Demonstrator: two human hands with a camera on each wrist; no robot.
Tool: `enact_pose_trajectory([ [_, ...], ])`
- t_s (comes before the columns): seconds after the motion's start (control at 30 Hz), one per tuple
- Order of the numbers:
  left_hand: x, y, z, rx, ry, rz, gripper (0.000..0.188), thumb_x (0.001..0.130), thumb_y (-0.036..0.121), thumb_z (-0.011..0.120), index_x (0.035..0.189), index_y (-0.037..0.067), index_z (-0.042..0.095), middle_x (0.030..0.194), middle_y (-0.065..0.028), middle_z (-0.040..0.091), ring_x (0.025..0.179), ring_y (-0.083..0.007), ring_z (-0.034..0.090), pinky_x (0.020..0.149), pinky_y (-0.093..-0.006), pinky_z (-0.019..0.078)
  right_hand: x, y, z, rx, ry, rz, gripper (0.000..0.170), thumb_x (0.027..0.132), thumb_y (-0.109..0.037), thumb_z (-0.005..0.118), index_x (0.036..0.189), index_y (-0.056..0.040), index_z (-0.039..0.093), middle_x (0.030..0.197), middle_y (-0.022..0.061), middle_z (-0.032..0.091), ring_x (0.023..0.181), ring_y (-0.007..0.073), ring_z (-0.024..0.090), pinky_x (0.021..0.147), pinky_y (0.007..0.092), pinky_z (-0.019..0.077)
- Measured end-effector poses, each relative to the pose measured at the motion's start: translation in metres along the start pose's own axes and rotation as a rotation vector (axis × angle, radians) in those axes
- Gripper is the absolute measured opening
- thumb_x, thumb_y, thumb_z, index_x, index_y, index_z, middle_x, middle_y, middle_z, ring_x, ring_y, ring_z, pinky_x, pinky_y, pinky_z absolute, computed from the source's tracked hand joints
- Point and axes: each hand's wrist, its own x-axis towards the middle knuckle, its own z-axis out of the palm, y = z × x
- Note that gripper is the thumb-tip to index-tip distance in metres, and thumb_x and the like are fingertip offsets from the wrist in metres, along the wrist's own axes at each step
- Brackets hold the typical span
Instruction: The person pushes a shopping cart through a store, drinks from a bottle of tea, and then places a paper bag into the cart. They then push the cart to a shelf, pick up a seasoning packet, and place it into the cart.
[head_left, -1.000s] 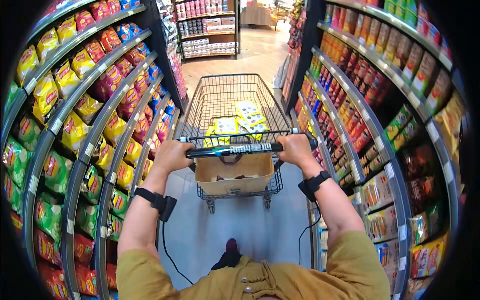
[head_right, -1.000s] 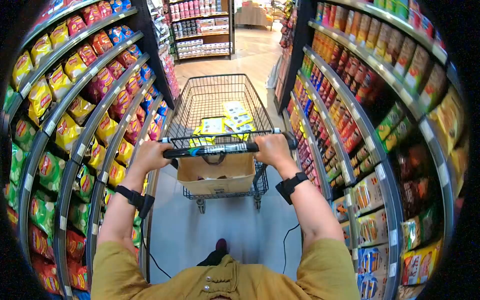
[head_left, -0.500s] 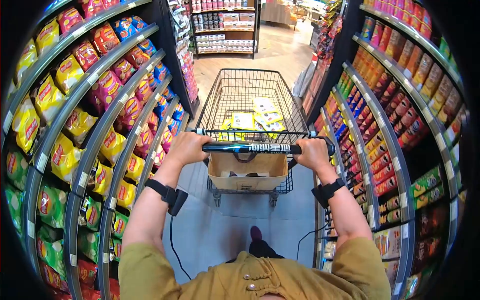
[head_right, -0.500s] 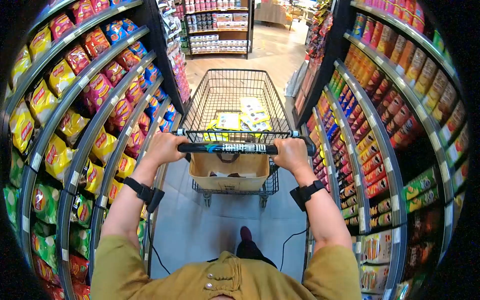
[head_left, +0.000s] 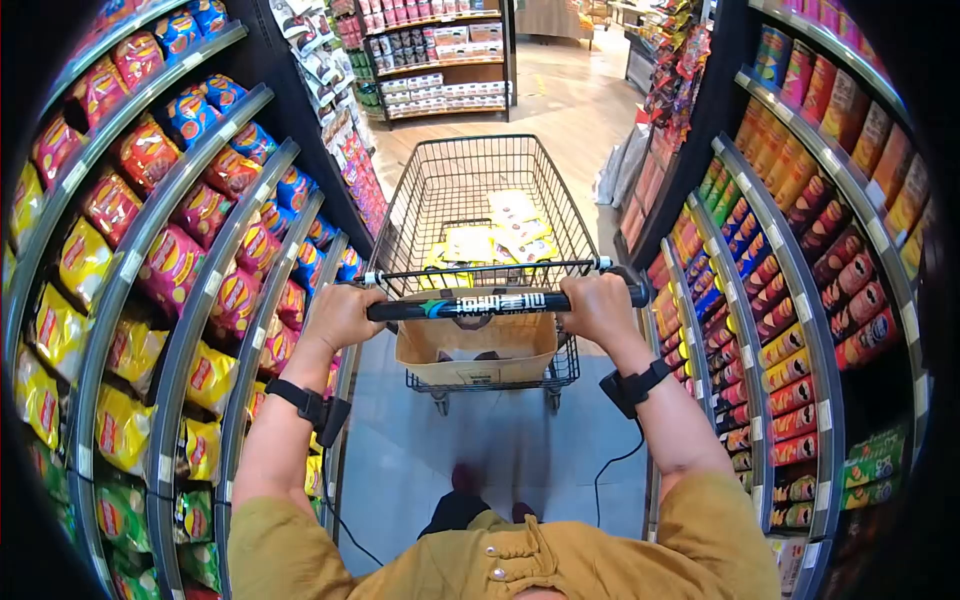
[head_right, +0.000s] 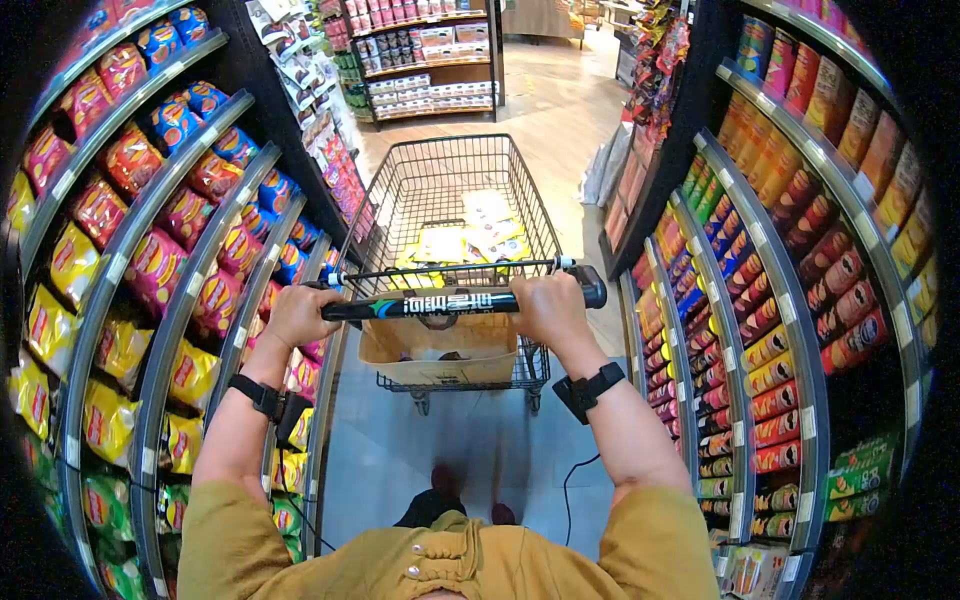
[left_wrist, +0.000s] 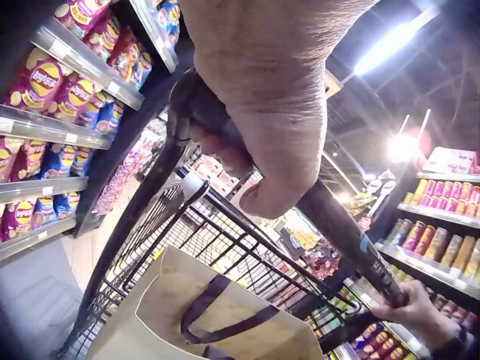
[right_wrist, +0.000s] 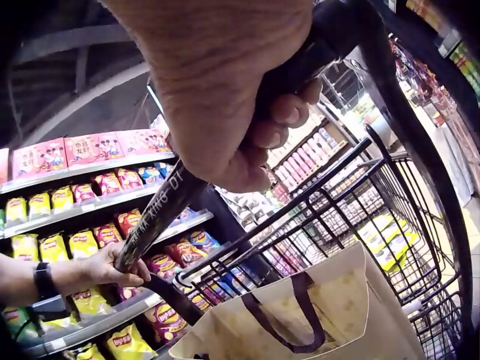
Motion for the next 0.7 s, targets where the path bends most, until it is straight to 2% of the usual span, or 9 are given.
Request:
enact_pose_trajectory([
  [0.07, 0.024, -0.027, 0.012, -0.015, 0.005, 0.029, 0.014, 0.069, 0.03, 0.071, 0.076, 0.017, 0.069, 0.062, -0.0104, 0.063, 0.062, -0.0307, 0.064, 0.058, -0.0426, 0.0506, 0.028, 0.005, 0.013, -0.016, 0.023, 0.01, 0.011, 0.061, -0.017, 0.069, 0.066, -0.0101, 0.062, 0.06, 0.0123, 0.062, 0.056, 0.0284, 0.064, 0.057, 0.0376, 0.0489],
  [0.1, 0.037, -0.032, 0.011, -0.025, -0.025, -0.037, 0.014, 0.068, 0.029, 0.072, 0.076, 0.018, 0.069, 0.062, -0.0108, 0.063, 0.063, -0.031, 0.064, 0.059, -0.0429, 0.0508, 0.041, 0.01, 0.021, -0.011, 0.018, 0.027, 0.011, 0.064, -0.019, 0.068, 0.067, -0.0102, 0.062, 0.06, 0.0125, 0.062, 0.057, 0.0293, 0.063, 0.057, 0.0387, 0.0492],
  [0.17, 0.06, -0.055, 0.022, -0.048, 0.008, -0.033, 0.014, 0.067, 0.029, 0.073, 0.076, 0.019, 0.07, 0.062, -0.0108, 0.063, 0.062, -0.0307, 0.064, 0.059, -0.0431, 0.0509, 0.066, 0.013, 0.033, 0.009, 0.037, 0.051, 0.011, 0.064, -0.019, 0.068, 0.067, -0.0106, 0.062, 0.06, 0.0125, 0.062, 0.057, 0.0301, 0.063, 0.056, 0.0394, 0.0489],
  [0.4, 0.141, -0.131, 0.056, -0.014, 0.027, 0.072, 0.013, 0.066, 0.028, 0.071, 0.077, 0.021, 0.071, 0.063, -0.0092, 0.064, 0.062, -0.0288, 0.065, 0.056, -0.0407, 0.0512, 0.147, 0.038, 0.074, -0.065, 0.004, 0.088, 0.015, 0.068, -0.024, 0.066, 0.065, -0.0111, 0.059, 0.061, 0.0104, 0.061, 0.056, 0.0304, 0.061, 0.054, 0.0419, 0.047],
  [0.43, 0.153, -0.139, 0.059, -0.036, 0.037, 0.079, 0.013, 0.066, 0.028, 0.071, 0.077, 0.021, 0.071, 0.063, -0.0091, 0.064, 0.062, -0.0286, 0.065, 0.056, -0.0406, 0.0513, 0.158, 0.043, 0.08, -0.065, 0.001, 0.096, 0.015, 0.068, -0.024, 0.066, 0.065, -0.0111, 0.059, 0.061, 0.0104, 0.061, 0.056, 0.0304, 0.061, 0.054, 0.0419, 0.047],
  [0.5, 0.175, -0.153, 0.07, -0.053, 0.042, 0.085, 0.014, 0.066, 0.028, 0.071, 0.077, 0.021, 0.071, 0.063, -0.009, 0.065, 0.062, -0.0284, 0.065, 0.056, -0.0405, 0.0514, 0.178, 0.051, 0.088, -0.071, 0.004, 0.117, 0.007, 0.064, -0.014, 0.065, 0.064, -0.0113, 0.059, 0.06, 0.0118, 0.062, 0.058, 0.0292, 0.063, 0.056, 0.0404, 0.0477],
  [0.7, 0.248, -0.19, 0.086, -0.042, -0.021, 0.076, 0.018, 0.066, 0.026, 0.071, 0.082, 0.019, 0.071, 0.066, -0.0094, 0.065, 0.063, -0.029, 0.064, 0.058, -0.0403, 0.0507, 0.241, 0.083, 0.113, -0.044, -0.003, 0.137, 0.009, 0.063, -0.015, 0.067, 0.063, -0.0108, 0.059, 0.059, 0.0121, 0.061, 0.055, 0.0292, 0.062, 0.055, 0.0394, 0.047],
])
